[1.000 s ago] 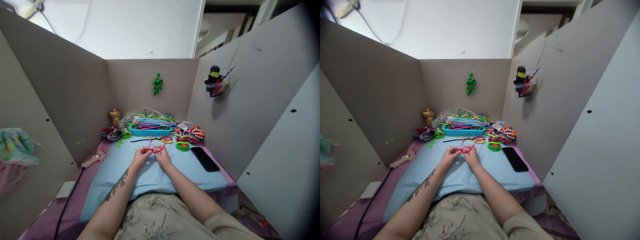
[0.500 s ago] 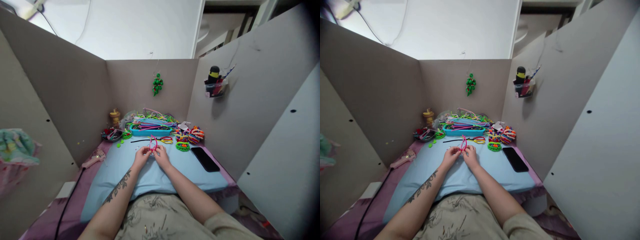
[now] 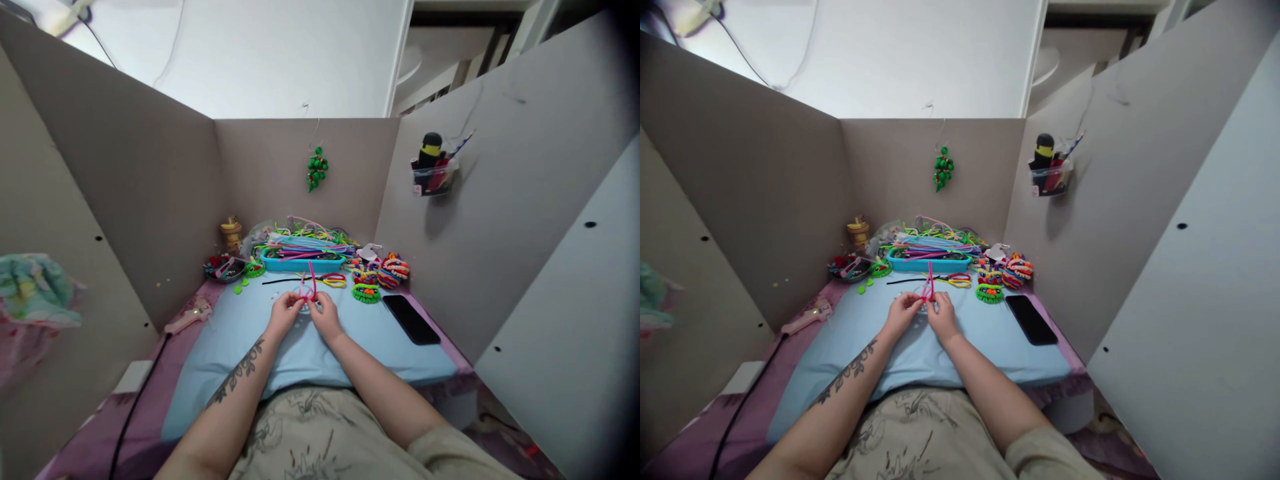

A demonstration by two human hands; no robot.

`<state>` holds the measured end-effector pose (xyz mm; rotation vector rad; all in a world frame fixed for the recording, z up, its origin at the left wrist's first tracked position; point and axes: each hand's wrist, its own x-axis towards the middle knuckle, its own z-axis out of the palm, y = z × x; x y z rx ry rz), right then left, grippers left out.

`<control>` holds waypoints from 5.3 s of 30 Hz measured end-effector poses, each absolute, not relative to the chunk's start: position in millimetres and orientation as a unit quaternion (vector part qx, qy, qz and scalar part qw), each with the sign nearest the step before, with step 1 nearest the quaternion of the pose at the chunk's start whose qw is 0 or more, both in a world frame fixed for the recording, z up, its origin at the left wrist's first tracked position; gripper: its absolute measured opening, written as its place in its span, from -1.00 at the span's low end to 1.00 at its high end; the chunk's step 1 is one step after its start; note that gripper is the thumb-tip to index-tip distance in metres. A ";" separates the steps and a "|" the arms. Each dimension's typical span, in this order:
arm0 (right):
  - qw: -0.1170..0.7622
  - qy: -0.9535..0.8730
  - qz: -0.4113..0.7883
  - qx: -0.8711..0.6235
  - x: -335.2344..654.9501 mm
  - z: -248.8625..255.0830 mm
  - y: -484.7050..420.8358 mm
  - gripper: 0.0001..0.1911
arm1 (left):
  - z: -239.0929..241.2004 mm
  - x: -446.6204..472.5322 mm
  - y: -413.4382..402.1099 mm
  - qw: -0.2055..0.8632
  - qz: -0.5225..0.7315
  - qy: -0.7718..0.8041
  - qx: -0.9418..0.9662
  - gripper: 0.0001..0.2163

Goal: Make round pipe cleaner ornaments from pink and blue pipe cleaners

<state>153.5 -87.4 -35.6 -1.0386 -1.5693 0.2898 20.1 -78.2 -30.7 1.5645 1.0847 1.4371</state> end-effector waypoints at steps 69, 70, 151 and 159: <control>0.551 -0.702 0.083 -0.443 157.0 -45.8 -76.4 -0.89 | -33.4 15.7 -75.4 0.457 0.586 0.415 0.524 -0.75; 0.549 -0.706 0.081 -0.439 156.7 -45.9 -76.5 -0.88 | -33.1 15.9 -75.7 0.455 0.587 0.415 0.525 -0.75; 0.668 -0.532 0.285 -0.435 171.0 -56.6 -52.4 -0.77 | -29.4 12.8 -75.5 0.529 0.542 0.362 0.543 -0.64; 0.629 -0.607 0.290 -0.391 171.2 -48.3 -62.4 -0.82 | -20.3 7.5 -86.7 0.657 0.469 0.287 0.516 -0.61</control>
